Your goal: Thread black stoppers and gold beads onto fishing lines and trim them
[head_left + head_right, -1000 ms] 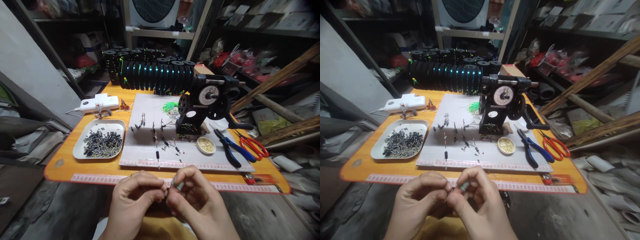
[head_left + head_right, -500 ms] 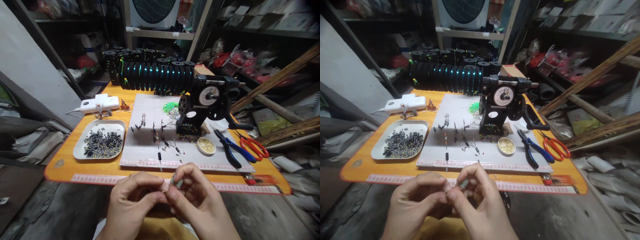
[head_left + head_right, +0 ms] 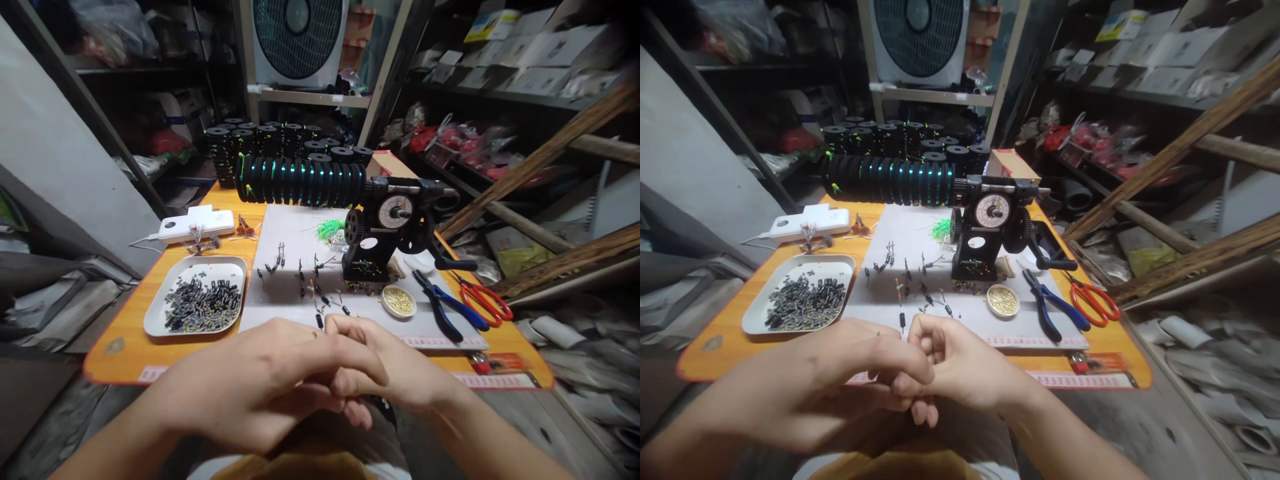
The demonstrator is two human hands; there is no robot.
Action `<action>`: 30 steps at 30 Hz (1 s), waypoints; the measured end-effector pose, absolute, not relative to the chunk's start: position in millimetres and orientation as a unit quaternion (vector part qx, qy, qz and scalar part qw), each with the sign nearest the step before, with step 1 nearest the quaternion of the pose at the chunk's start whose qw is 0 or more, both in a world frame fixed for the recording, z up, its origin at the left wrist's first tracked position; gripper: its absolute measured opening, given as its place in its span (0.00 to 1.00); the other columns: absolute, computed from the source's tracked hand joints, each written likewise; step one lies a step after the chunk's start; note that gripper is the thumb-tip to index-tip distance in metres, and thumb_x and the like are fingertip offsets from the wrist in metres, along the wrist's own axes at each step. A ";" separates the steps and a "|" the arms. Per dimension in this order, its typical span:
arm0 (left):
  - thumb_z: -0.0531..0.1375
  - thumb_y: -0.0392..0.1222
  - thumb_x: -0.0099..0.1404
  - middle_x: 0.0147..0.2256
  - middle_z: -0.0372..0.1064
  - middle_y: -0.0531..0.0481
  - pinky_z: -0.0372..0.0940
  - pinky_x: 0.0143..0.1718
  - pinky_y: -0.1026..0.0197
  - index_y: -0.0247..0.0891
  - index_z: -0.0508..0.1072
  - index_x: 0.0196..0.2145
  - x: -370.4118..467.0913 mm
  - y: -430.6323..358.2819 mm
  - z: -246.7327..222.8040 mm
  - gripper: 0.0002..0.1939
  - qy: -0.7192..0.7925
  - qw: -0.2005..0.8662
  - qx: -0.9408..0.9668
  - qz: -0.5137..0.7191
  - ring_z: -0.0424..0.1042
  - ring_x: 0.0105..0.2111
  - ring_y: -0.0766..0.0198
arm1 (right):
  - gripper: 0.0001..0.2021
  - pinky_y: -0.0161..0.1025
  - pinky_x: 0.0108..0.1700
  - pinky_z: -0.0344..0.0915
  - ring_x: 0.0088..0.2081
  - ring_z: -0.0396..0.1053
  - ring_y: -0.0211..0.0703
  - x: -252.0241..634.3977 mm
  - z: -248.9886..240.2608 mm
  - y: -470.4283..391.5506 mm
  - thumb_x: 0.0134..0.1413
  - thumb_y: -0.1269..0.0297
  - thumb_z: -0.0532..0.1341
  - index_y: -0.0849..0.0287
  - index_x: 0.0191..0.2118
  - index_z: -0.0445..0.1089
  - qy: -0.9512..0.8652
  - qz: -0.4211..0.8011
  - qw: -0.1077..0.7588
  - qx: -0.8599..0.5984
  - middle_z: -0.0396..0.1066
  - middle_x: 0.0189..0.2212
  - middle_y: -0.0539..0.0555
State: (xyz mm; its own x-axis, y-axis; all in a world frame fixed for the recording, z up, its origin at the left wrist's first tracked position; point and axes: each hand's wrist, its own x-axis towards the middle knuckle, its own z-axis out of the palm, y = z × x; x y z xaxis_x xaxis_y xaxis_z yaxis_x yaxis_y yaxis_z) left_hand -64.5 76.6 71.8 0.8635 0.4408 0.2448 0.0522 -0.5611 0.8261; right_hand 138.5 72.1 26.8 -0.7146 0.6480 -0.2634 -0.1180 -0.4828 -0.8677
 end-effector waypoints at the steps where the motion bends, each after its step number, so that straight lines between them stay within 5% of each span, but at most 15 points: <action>1: 0.59 0.23 0.65 0.42 0.81 0.45 0.70 0.47 0.62 0.39 0.69 0.51 -63.1 77.4 70.7 0.20 0.139 0.464 0.845 0.226 0.79 0.44 0.60 | 0.27 0.25 0.19 0.62 0.15 0.65 0.28 138.3 25.5 73.0 0.40 0.50 0.76 0.57 0.31 0.59 -0.452 0.809 0.243 -0.288 0.72 0.18 0.44; 6: 0.52 0.25 0.71 0.39 0.78 0.50 0.73 0.45 0.56 0.53 0.67 0.55 -56.7 70.1 41.6 0.23 0.170 0.595 0.718 0.318 0.80 0.40 0.61 | 0.29 0.28 0.19 0.63 0.18 0.68 0.32 135.0 11.1 72.6 0.41 0.40 0.72 0.57 0.33 0.60 -0.465 0.775 0.305 -0.301 0.72 0.20 0.46; 11: 0.56 0.37 0.73 0.33 0.69 0.55 0.72 0.39 0.64 0.62 0.70 0.57 -42.5 60.5 10.6 0.20 0.199 0.688 0.544 0.436 0.75 0.32 0.68 | 0.22 0.28 0.21 0.62 0.18 0.66 0.31 132.5 5.5 68.7 0.59 0.40 0.61 0.57 0.36 0.60 -0.472 0.723 0.371 -0.342 0.70 0.21 0.45; 18: 0.62 0.42 0.70 0.27 0.61 0.57 0.64 0.36 0.73 0.62 0.71 0.57 -36.3 55.5 -6.8 0.21 0.266 0.603 0.486 0.574 0.61 0.28 0.71 | 0.03 0.31 0.35 0.68 0.34 0.71 0.36 133.3 16.7 41.5 0.68 0.66 0.55 0.54 0.44 0.65 -0.699 0.409 0.387 -0.440 0.71 0.35 0.50; 25: 0.56 0.39 0.73 0.26 0.57 0.57 0.63 0.34 0.66 0.64 0.63 0.63 -35.1 51.9 -9.2 0.25 0.248 0.530 0.536 0.609 0.58 0.28 0.66 | 0.12 0.35 0.34 0.70 0.30 0.71 0.38 124.9 4.5 32.0 0.60 0.79 0.58 0.56 0.45 0.61 -0.776 0.123 0.463 -0.410 0.72 0.33 0.51; 30: 0.52 0.35 0.74 0.25 0.57 0.56 0.63 0.30 0.62 0.58 0.58 0.65 -36.3 51.9 -10.9 0.26 0.273 0.437 0.583 0.629 0.59 0.26 0.64 | 0.15 0.39 0.37 0.70 0.34 0.74 0.43 127.9 11.3 29.6 0.57 0.83 0.57 0.57 0.45 0.61 -0.785 0.075 0.466 -0.402 0.72 0.32 0.53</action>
State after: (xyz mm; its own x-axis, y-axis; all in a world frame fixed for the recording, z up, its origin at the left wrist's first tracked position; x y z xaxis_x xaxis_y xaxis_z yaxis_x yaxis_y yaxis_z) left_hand -36.3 51.9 -10.9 0.0606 0.8675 0.4937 -0.2313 -0.4690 0.8524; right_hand 127.9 29.6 11.3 -0.2436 0.7010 0.6702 0.5606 0.6657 -0.4926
